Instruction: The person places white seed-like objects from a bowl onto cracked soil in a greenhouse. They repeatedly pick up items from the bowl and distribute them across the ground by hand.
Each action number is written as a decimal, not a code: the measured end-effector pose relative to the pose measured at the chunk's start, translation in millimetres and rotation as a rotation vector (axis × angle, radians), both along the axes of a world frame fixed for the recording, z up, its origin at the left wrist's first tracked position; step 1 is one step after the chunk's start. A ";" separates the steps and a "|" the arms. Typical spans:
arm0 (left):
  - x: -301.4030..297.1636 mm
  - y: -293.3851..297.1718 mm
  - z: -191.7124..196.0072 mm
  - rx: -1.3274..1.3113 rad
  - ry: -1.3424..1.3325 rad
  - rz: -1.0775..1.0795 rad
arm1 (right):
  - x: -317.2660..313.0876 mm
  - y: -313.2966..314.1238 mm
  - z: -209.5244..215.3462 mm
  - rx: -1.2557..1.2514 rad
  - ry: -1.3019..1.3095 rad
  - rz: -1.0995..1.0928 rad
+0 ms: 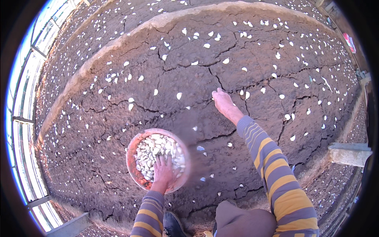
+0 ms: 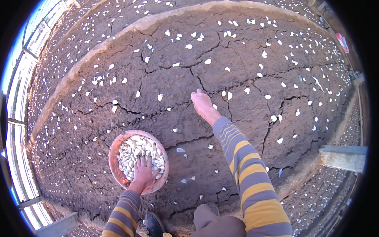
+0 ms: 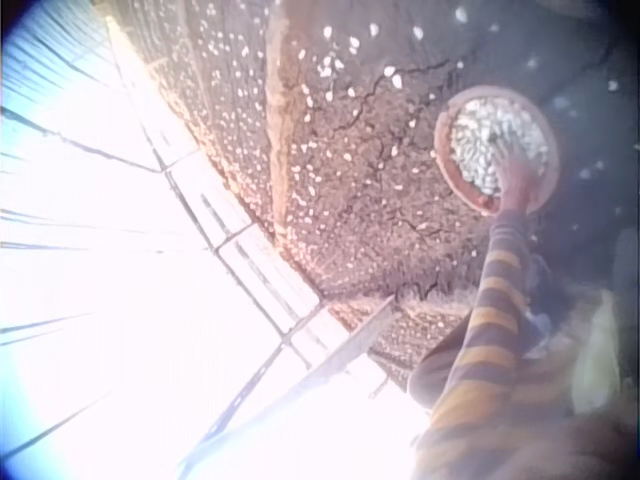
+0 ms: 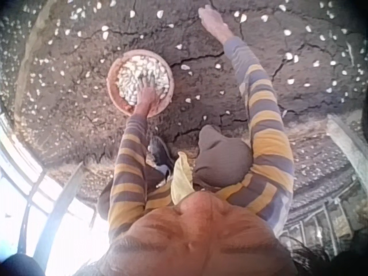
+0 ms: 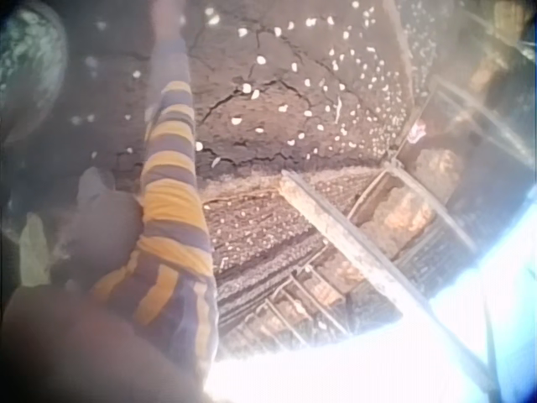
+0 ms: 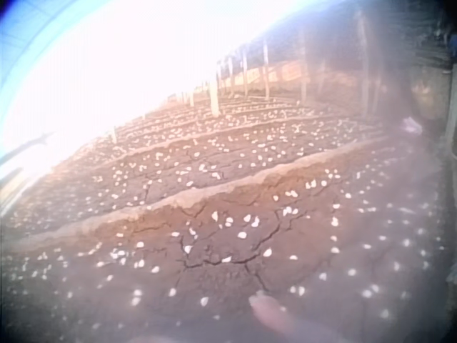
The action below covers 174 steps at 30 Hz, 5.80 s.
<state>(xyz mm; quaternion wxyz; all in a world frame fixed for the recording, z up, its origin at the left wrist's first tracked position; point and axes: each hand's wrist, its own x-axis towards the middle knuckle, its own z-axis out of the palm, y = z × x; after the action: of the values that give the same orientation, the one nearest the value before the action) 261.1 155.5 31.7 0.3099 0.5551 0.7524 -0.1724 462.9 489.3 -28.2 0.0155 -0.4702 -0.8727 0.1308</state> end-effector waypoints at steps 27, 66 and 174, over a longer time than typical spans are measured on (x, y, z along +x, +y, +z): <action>0.9 -2.4 2.6 0.029 0.017 -0.014 | 86.4 -36.8 2.2 -0.225 0.361 -0.306; 0.7 -2.2 -5.2 0.028 0.035 -0.058 | 112.8 51.5 -14.0 0.076 0.224 -0.293; 1.6 -1.4 -12.1 0.044 0.049 -0.085 | 306.3 -304.1 20.7 -0.381 -0.186 -0.291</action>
<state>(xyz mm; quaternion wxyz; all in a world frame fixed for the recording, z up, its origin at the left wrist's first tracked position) 262.7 154.1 19.6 0.2715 0.5889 0.7390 -0.1824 769.2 185.2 -7.5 -0.1349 -0.5952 -0.7532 0.2453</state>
